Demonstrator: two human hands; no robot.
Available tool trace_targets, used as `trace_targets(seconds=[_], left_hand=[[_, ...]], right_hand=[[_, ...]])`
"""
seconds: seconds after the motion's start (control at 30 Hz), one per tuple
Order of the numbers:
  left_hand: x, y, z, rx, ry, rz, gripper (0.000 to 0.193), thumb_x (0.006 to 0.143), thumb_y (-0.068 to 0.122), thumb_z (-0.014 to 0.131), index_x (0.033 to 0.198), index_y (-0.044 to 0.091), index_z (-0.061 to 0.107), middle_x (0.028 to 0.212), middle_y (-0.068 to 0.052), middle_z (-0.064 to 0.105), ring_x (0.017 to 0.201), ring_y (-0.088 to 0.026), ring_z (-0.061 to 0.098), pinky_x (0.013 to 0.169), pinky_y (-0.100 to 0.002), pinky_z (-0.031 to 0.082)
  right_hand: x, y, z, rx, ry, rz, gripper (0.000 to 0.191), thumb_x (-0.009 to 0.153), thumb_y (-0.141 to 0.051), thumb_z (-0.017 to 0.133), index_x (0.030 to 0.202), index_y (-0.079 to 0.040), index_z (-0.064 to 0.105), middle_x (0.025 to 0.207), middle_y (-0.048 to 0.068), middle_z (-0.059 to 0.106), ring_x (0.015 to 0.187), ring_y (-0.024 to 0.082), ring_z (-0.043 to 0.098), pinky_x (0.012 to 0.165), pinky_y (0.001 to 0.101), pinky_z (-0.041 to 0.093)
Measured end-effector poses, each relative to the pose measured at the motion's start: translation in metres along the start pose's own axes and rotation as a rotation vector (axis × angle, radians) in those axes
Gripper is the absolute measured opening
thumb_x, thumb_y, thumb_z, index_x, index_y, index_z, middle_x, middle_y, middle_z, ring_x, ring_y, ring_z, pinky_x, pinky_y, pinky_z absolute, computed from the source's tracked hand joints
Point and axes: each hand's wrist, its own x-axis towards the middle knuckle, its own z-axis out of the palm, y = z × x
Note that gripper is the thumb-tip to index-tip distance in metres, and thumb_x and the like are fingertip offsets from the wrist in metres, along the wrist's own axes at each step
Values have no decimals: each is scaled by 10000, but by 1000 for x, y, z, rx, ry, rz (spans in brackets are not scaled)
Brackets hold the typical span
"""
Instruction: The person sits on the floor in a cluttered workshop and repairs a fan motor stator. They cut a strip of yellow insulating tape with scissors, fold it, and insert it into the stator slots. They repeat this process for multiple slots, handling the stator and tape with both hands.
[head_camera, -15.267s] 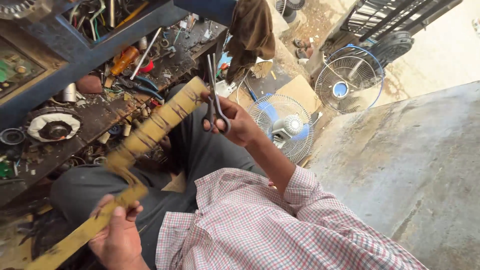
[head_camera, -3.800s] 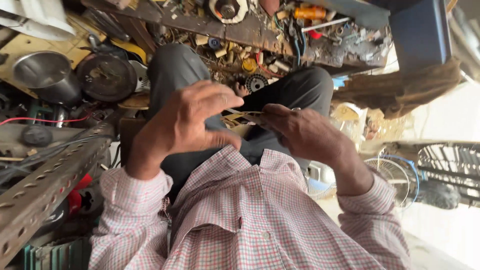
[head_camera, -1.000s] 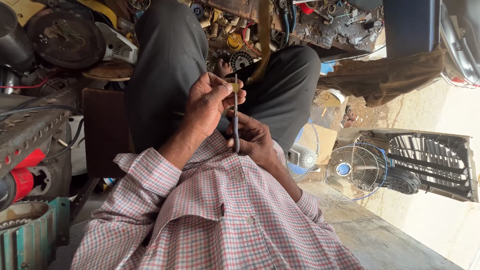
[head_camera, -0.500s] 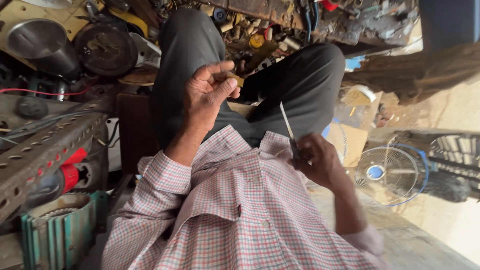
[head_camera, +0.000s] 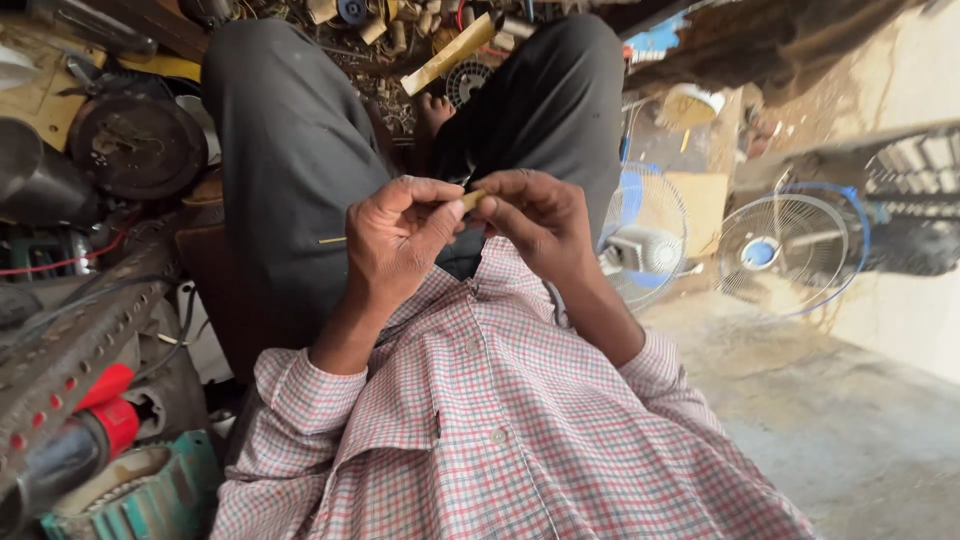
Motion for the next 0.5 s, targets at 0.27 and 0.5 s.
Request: trace_targets(seconds=[0.27, 0.5], left_hand=[[8, 13, -7, 411, -74, 274, 164, 992, -1, 752, 1147, 7, 699, 1075, -87, 721, 903, -146, 744, 764, -257, 633], [7, 18, -5, 765, -36, 496, 285, 981, 67, 805, 1225, -5, 677, 1116, -114, 657, 1004, -248, 709, 843, -346, 634]], right_hand=[[12, 10, 1, 94, -28, -2, 215, 1049, -47, 707, 1248, 30, 681, 1048, 106, 765, 912, 118, 737, 765, 228, 614], [12, 11, 4, 89, -46, -79, 235, 1032, -16, 706, 1261, 24, 666, 1124, 131, 758, 999, 132, 753, 824, 238, 642]])
